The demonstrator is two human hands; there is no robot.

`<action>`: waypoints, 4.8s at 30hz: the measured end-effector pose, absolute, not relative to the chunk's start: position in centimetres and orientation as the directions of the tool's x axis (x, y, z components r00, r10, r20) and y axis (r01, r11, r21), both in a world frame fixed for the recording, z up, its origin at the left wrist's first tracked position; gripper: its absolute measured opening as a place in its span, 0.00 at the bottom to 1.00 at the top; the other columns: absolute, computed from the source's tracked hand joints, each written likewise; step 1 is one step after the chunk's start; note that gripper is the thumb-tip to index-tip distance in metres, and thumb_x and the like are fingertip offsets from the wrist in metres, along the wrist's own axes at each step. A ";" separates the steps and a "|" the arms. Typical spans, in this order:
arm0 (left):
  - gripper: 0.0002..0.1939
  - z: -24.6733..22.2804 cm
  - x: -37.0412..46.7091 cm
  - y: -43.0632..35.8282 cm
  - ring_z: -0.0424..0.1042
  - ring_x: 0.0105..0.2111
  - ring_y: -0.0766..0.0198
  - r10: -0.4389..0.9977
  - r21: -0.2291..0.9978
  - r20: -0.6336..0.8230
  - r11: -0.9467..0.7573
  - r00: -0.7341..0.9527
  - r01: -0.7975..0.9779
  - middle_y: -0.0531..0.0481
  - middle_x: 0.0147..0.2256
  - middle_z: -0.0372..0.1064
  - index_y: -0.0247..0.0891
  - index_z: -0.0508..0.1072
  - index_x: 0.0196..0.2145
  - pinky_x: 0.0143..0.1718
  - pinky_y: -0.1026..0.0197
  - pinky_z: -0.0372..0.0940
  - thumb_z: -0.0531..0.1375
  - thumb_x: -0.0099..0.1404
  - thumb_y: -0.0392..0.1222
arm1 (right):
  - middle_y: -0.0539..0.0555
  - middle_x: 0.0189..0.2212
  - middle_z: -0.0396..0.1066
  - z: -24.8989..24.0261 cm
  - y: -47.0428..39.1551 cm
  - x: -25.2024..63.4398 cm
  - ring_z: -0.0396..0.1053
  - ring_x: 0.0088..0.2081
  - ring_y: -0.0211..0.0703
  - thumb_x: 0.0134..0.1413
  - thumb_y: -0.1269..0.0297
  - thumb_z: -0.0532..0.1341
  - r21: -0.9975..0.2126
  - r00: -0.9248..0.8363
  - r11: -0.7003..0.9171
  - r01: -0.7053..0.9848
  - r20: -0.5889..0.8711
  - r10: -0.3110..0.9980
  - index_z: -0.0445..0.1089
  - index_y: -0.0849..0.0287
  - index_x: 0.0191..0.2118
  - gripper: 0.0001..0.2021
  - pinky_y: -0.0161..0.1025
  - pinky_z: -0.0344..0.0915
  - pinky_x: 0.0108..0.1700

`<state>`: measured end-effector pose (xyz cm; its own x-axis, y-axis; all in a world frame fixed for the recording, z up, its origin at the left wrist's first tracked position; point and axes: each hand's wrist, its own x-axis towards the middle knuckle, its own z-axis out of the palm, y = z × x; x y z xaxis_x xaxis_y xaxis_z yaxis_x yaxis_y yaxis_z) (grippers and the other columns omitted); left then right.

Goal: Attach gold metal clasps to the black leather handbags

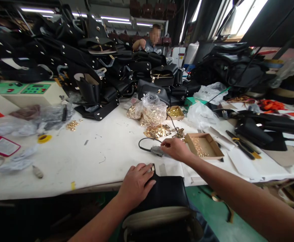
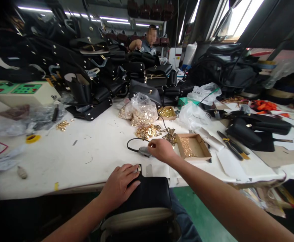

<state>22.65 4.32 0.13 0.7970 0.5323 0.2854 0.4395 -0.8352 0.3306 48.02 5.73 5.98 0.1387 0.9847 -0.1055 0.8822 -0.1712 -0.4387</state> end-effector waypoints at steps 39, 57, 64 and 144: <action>0.11 -1.1 22.7 4.5 0.71 0.54 0.49 0.554 0.358 0.389 -0.827 0.736 0.433 0.47 0.58 0.74 0.43 0.78 0.49 0.48 0.46 0.69 0.62 0.70 0.42 | 0.49 0.44 0.81 2.6 15.4 58.4 0.74 0.41 0.42 0.64 0.57 0.61 -0.148 0.023 -0.036 0.988 -0.086 0.996 0.81 0.48 0.48 0.12 0.34 0.61 0.40; 0.11 -1.4 22.6 4.4 0.71 0.54 0.49 0.558 0.372 0.389 -0.823 0.733 0.429 0.48 0.58 0.75 0.44 0.78 0.49 0.49 0.47 0.66 0.62 0.70 0.42 | 0.52 0.36 0.79 4.6 14.4 59.6 0.74 0.38 0.44 0.47 0.67 0.69 -0.231 -0.047 0.009 0.973 -0.159 0.986 0.78 0.56 0.31 0.03 0.34 0.62 0.38; 0.11 -1.5 22.7 4.3 0.71 0.54 0.50 0.570 0.389 0.363 -0.812 0.737 0.435 0.47 0.57 0.75 0.44 0.79 0.48 0.47 0.47 0.65 0.62 0.71 0.45 | 0.54 0.34 0.78 5.7 8.5 55.9 0.75 0.31 0.41 0.66 0.54 0.58 -0.630 0.034 -0.032 0.776 -0.010 0.999 0.74 0.60 0.43 0.14 0.35 0.69 0.34; 0.16 -2.1 22.9 4.6 0.70 0.54 0.52 0.590 0.470 0.314 -0.777 0.744 0.418 0.46 0.54 0.77 0.42 0.78 0.53 0.50 0.48 0.64 0.61 0.72 0.50 | 0.49 0.26 0.77 2.2 3.1 43.9 0.71 0.25 0.37 0.59 0.63 0.64 -0.703 0.057 -0.275 0.656 -0.317 0.947 0.77 0.58 0.34 0.06 0.34 0.62 0.29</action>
